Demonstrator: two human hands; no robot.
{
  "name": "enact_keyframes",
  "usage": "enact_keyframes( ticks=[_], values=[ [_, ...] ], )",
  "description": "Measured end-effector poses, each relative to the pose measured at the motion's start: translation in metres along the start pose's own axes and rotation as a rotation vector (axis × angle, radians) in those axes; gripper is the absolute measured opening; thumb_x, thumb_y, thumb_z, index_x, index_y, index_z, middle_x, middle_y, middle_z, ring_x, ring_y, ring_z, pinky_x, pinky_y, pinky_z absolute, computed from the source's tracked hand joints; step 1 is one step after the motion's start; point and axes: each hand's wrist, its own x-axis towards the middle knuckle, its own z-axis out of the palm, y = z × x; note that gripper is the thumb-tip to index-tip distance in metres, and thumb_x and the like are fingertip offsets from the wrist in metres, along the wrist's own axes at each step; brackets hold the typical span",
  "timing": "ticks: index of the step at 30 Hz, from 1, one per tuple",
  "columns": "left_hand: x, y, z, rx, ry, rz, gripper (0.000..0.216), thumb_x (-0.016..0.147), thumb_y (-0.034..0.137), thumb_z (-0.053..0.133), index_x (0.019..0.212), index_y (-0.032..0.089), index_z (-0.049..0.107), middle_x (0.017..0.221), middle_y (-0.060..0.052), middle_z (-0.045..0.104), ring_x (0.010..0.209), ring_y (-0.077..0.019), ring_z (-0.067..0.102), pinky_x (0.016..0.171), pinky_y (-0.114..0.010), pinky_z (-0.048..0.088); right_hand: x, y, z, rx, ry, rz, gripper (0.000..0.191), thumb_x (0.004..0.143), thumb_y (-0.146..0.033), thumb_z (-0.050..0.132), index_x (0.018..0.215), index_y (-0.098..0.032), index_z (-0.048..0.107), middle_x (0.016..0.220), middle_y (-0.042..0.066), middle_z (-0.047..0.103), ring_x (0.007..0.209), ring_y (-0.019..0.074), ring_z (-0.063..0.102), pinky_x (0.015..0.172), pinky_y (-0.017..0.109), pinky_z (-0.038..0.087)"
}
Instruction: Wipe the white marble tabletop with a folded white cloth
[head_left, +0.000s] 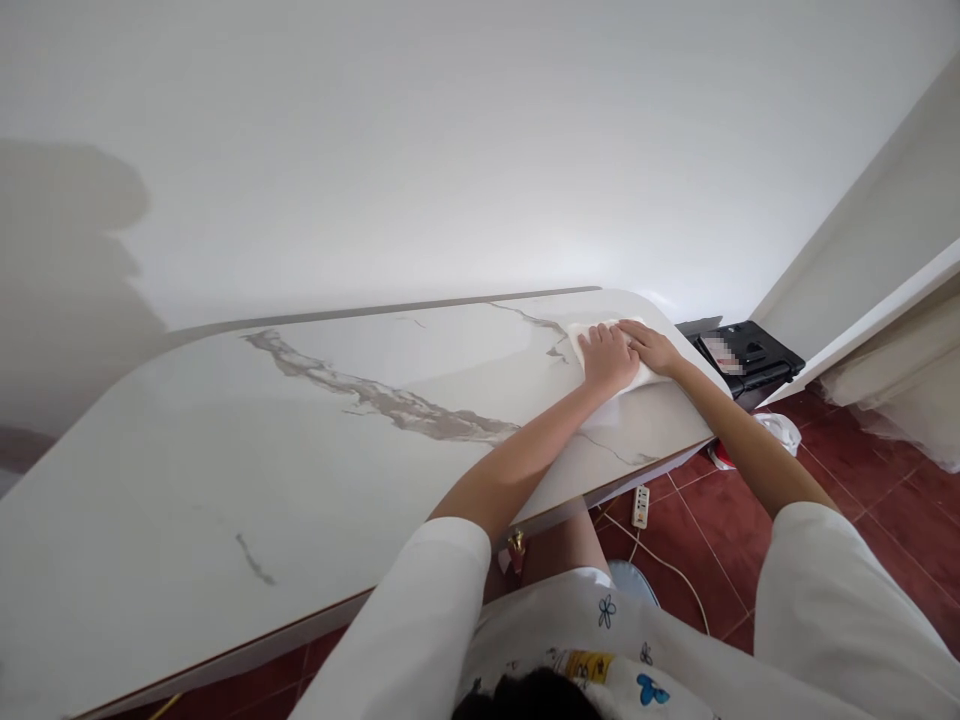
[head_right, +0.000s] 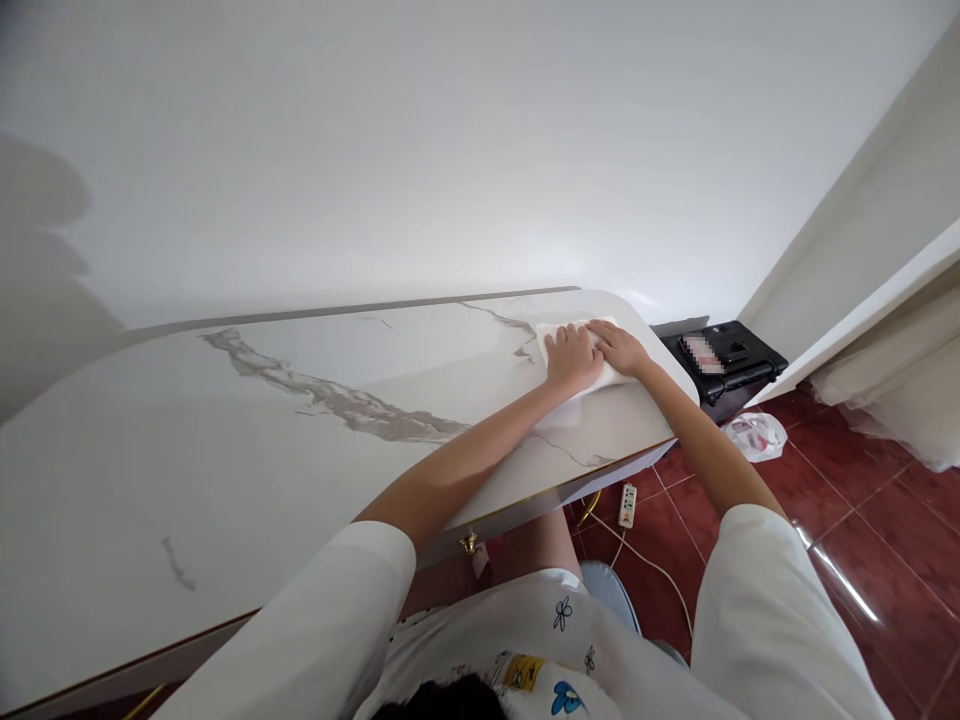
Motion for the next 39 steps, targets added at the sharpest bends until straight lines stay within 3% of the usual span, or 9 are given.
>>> enact_keyframes(
  ticks=[10,21,29,39],
  values=[
    [0.045,-0.026,0.008,-0.026,0.031,-0.029,0.045,0.095,0.029,0.033,0.131,0.011,0.051,0.137,-0.019,0.053,0.13,-0.0316,0.043,0.112,-0.051,0.027,0.052,0.006,0.007,0.023,-0.008,0.003,0.057,0.089,-0.03,0.036,0.143,-0.021,0.052,0.151,0.002,0.049,0.142,0.0266,0.041,0.118,0.05,0.034],
    [0.078,-0.039,0.016,-0.029,0.061,-0.071,0.046,0.094,0.028,0.034,0.131,0.009,0.052,0.136,-0.019,0.054,0.129,-0.0324,0.042,0.111,-0.051,0.029,0.091,0.013,0.013,0.077,-0.005,0.018,0.059,0.085,-0.028,0.039,0.141,-0.022,0.055,0.149,0.0,0.052,0.138,0.0288,0.047,0.118,0.051,0.034],
    [0.103,-0.047,0.021,-0.026,0.073,-0.086,0.041,0.095,0.031,0.035,0.125,0.014,0.055,0.135,-0.017,0.056,0.127,-0.0311,0.045,0.109,-0.049,0.03,0.113,0.022,0.015,0.147,0.023,0.03,0.057,0.082,-0.027,0.042,0.137,-0.025,0.058,0.147,-0.001,0.054,0.136,0.0277,0.048,0.118,0.05,0.034],
    [0.125,-0.048,0.025,-0.032,0.075,-0.082,0.042,0.094,0.03,0.035,0.127,0.012,0.054,0.134,-0.019,0.056,0.129,-0.0323,0.044,0.111,-0.052,0.028,0.127,0.027,0.013,0.13,0.028,0.064,0.06,0.082,-0.022,0.04,0.14,-0.017,0.056,0.149,0.003,0.052,0.138,0.0255,0.046,0.12,0.043,0.032]
  ],
)
